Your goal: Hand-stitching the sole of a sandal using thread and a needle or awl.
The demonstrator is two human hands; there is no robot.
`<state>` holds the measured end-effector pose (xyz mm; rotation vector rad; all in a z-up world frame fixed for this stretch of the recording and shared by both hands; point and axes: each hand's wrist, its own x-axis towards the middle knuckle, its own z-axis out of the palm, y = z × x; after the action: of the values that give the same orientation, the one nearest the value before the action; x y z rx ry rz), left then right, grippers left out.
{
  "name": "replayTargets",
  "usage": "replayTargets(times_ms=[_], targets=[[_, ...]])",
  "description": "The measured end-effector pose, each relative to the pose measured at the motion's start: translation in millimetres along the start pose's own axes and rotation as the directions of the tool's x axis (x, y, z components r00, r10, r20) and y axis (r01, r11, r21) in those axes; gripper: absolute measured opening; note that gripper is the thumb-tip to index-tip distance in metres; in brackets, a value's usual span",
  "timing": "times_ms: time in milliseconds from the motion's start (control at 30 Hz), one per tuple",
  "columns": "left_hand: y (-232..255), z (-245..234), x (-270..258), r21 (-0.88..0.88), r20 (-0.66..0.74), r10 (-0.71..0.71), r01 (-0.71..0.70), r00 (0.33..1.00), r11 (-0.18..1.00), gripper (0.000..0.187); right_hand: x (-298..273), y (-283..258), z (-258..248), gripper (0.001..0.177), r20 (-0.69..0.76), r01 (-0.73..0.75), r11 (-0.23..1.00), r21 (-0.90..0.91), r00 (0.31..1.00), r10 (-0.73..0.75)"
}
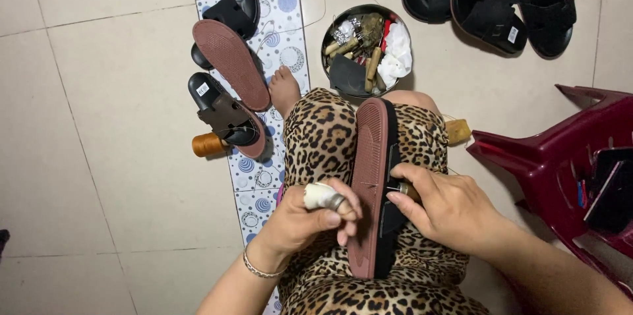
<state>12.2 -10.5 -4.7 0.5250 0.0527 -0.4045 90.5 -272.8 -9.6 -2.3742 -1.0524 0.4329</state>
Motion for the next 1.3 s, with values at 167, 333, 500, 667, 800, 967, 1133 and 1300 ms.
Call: replayTargets(times_ms=[167,333,500,667,800,967,1133,1300], targets=[[-10,5,7,0.839,-0.185,0.092,0.109,0.978,0.533,0.015,1,-6,0,0.044,-0.078,0.051,0.998,-0.026,0.996,-0.053],[-25,23,11,0.988,0.154,0.132,-0.157,0.979,0.012,0.044,-6,-3,-25,0.04,-0.084,0.141,0.984,-0.111,0.985,-0.151],[23,25,-5,0.665,-0.275,0.003,0.188,0.961,0.723,0.049,-67,86,-76,0.065,0.482,-0.502,0.861,-0.085,0.735,0.476],[62,-28,-34,0.3,-0.174,0.07,-0.015,0.982,0.954,0.025,-40,52,-33,0.05,0.412,-0.544,0.725,0.423,0.828,0.38],[64,-10,-27,0.831,-0.554,0.507,0.403,0.66,0.383,0.035,-18,16,-18,0.023,0.087,-0.084,0.196,0.977,0.996,-0.008],[43,-13,-20,0.917,-0.328,0.484,0.149,0.812,0.371,0.028,-37,29,-45,0.025,0.028,-0.076,0.577,0.813,0.995,0.092],[20,-2,-8,0.936,-0.229,0.41,0.084,0.883,0.343,0.025,-18,1,-23,0.013,-0.075,-0.048,0.77,0.637,0.989,0.124],[22,14,-3,0.974,-0.101,0.341,0.024,0.935,0.223,0.028,-1,-5,-22,0.009,-0.081,0.047,0.383,0.923,0.994,0.073]])
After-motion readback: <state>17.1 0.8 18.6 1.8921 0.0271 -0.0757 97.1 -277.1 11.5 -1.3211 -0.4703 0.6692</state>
